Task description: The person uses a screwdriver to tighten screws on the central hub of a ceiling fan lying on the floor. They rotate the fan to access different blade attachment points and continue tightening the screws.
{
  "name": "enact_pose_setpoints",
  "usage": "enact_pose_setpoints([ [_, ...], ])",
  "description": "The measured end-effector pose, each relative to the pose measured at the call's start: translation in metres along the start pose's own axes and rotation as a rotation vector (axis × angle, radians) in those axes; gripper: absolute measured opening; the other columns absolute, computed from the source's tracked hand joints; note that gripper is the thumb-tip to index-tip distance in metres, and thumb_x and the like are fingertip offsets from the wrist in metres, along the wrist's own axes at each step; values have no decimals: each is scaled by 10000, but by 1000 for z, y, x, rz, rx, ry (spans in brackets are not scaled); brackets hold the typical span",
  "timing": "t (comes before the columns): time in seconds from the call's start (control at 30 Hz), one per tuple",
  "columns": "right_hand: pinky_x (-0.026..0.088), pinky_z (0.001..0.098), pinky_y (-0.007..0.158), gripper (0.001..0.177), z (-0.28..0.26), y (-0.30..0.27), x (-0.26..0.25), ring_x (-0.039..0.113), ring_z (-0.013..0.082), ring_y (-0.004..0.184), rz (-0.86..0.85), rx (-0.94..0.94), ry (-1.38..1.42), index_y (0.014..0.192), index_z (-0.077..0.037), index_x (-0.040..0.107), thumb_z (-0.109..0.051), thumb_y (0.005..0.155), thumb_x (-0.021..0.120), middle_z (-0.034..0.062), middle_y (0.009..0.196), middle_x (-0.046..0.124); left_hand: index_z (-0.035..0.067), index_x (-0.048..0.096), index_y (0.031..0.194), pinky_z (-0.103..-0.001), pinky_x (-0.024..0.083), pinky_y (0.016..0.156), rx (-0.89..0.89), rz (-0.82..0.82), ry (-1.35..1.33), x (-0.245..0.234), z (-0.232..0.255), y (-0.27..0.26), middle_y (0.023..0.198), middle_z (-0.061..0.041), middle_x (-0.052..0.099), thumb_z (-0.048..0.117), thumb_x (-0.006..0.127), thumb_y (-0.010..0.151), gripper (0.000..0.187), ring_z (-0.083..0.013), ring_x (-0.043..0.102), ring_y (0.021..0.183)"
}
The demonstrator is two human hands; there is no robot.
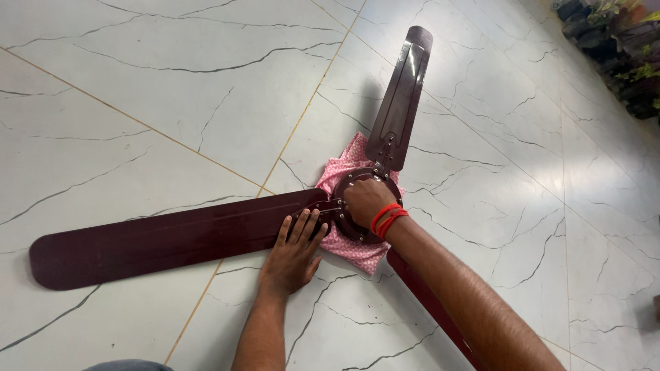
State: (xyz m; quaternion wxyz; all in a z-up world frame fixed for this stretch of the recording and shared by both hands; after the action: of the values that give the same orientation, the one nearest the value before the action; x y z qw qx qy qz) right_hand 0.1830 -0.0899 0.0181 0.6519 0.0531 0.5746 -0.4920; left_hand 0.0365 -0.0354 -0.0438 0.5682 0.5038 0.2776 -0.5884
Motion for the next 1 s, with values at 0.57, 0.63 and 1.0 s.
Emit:
enact_pose_setpoints([
  [0.57,615,442,676,264,22,-12,-6,749,329,752,-6,158,73,874,-44,749,-301,919,709,170,807,740,172,226,1593,-544,45,1247,-4,-57,0,9,0,0,1681,-139,109,489,596,927,825,-291,51,1556],
  [0.63,619,420,640,160,8,-12,-10,749,297,736,-1,37,-101,851,-73,743,-209,914,685,142,803,748,172,228,1593,-543,50,1248,-6,-49,7,7,0,0,1681,-141,113,490,596,928,824,-295,55,1557],
  [1.0,626,382,556,274,-2,-7,3,731,270,635,93,-71,-128,768,-3,727,-195,958,675,175,756,715,178,229,1592,-543,52,1254,-4,-37,34,6,0,-1,1687,-134,113,493,575,948,796,-287,52,1563],
])
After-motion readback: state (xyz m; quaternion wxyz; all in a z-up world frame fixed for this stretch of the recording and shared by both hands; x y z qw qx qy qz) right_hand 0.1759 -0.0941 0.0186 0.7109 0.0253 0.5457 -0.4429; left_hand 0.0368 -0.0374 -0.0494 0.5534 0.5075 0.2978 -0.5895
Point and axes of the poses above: each hand's wrist, its own y-axis towards the middle knuckle, its own x-axis out of the palm, z = x × y, the point moved 10 cm from there along y, towards the middle knuckle
